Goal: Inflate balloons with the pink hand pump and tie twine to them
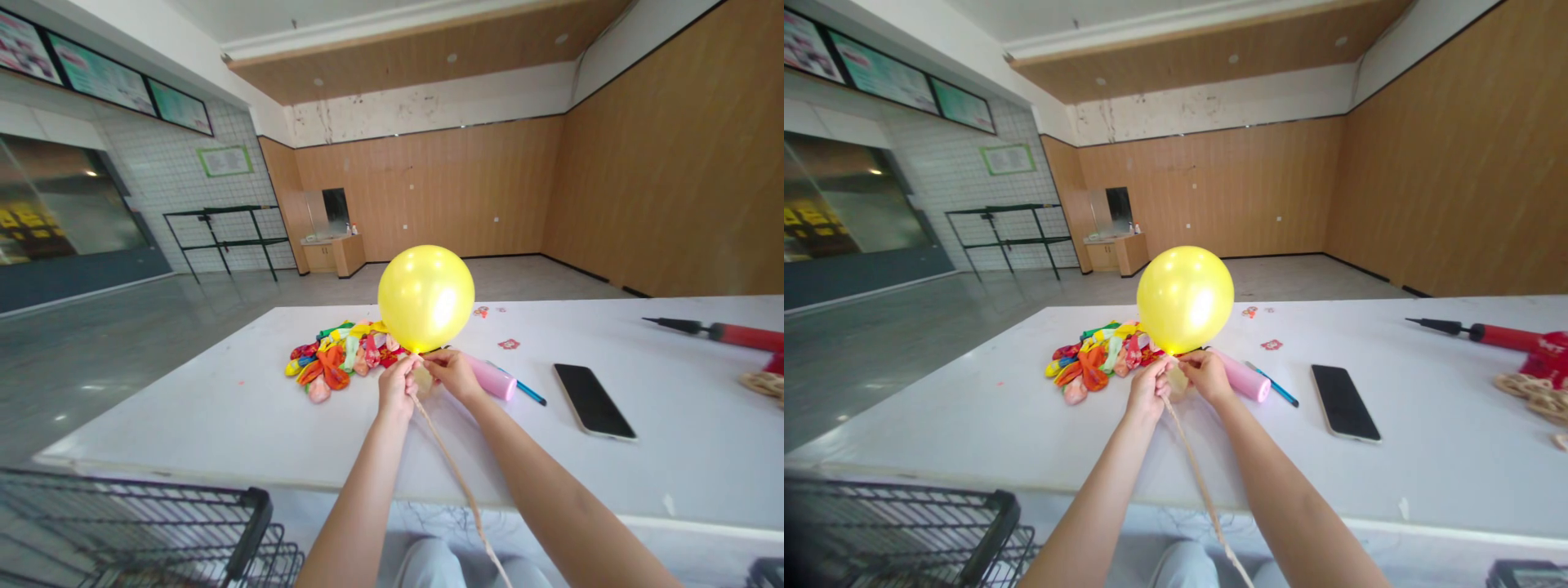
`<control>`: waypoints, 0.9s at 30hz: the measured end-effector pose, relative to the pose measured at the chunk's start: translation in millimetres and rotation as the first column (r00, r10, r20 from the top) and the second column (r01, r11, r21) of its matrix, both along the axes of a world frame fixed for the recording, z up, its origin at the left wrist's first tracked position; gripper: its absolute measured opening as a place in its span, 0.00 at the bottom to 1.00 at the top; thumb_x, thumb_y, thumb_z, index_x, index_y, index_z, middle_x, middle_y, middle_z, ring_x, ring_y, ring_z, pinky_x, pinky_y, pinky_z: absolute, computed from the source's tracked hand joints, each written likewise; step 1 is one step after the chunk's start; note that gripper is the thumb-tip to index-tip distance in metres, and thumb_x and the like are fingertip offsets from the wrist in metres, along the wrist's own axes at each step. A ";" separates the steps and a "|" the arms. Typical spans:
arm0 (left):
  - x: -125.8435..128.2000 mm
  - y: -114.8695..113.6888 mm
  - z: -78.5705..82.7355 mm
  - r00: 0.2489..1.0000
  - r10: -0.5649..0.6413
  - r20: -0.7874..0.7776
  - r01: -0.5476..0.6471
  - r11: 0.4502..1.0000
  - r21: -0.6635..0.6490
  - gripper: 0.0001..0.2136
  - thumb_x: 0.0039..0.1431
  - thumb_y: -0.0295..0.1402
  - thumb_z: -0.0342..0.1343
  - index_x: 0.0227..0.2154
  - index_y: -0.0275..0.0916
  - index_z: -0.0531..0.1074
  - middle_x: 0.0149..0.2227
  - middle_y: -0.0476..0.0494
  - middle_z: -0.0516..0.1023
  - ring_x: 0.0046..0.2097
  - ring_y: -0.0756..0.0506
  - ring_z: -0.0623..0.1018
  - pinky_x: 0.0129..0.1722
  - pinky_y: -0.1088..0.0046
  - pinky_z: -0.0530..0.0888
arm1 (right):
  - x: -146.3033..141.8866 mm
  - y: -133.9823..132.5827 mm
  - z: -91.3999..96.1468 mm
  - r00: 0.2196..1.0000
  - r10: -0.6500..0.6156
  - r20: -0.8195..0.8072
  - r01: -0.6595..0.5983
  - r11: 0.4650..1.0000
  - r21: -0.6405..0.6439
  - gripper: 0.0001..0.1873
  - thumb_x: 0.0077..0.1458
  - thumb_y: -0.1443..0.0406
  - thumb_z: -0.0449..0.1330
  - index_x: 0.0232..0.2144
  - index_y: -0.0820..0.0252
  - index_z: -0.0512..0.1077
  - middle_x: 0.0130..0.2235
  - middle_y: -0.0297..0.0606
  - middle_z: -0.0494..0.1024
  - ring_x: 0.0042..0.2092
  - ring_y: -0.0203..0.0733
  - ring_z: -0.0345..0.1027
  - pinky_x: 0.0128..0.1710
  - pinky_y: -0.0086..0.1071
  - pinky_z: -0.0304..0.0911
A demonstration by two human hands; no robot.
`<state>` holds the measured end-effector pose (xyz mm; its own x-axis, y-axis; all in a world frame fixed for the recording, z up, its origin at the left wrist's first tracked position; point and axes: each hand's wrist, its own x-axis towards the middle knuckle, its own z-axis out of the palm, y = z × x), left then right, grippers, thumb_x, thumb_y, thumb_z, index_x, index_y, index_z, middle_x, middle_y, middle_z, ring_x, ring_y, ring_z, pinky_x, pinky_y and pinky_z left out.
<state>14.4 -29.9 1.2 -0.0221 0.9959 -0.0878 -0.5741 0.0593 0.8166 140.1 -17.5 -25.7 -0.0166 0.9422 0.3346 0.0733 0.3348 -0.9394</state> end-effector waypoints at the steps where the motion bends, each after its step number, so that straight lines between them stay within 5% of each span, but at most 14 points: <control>1: 0.3 0.6 -0.6 1.000 0.009 0.002 -0.009 1.000 0.002 0.12 0.34 0.31 0.67 0.23 0.32 0.72 0.22 0.50 0.71 0.16 0.62 0.56 0.13 0.83 0.48 | 0.4 -1.3 0.1 0.999 -0.017 0.033 0.017 1.000 0.013 0.14 0.47 0.60 0.61 0.32 0.65 0.78 0.21 0.34 0.74 0.20 0.33 0.62 0.21 0.28 0.62; 9: 4.8 1.0 -1.0 0.985 0.150 -0.087 -0.138 0.982 0.128 0.15 0.32 0.36 0.68 0.21 0.32 0.71 0.20 0.50 0.71 0.15 0.59 0.60 0.14 0.82 0.49 | -2.8 -23.2 14.2 0.930 -0.223 0.294 0.118 0.934 0.337 0.13 0.49 0.70 0.54 0.32 0.59 0.79 0.33 0.39 0.81 0.32 0.41 0.72 0.36 0.31 0.66; 27: 10.2 -5.4 -5.5 0.873 0.268 -0.409 -0.124 0.931 0.344 0.08 0.43 0.30 0.61 0.28 0.32 0.78 0.20 0.47 0.75 0.18 0.51 0.72 0.17 0.78 0.65 | 4.5 -27.1 17.6 0.936 -0.257 0.242 0.199 0.950 0.241 0.08 0.53 0.65 0.55 0.28 0.61 0.74 0.27 0.38 0.78 0.28 0.38 0.68 0.28 0.28 0.61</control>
<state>24.6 -35.3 -4.3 -0.1845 0.9429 0.2773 -0.1226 -0.3020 0.9454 144.6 -44.6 -8.2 0.0744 0.8401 0.5373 0.4093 0.4656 -0.7846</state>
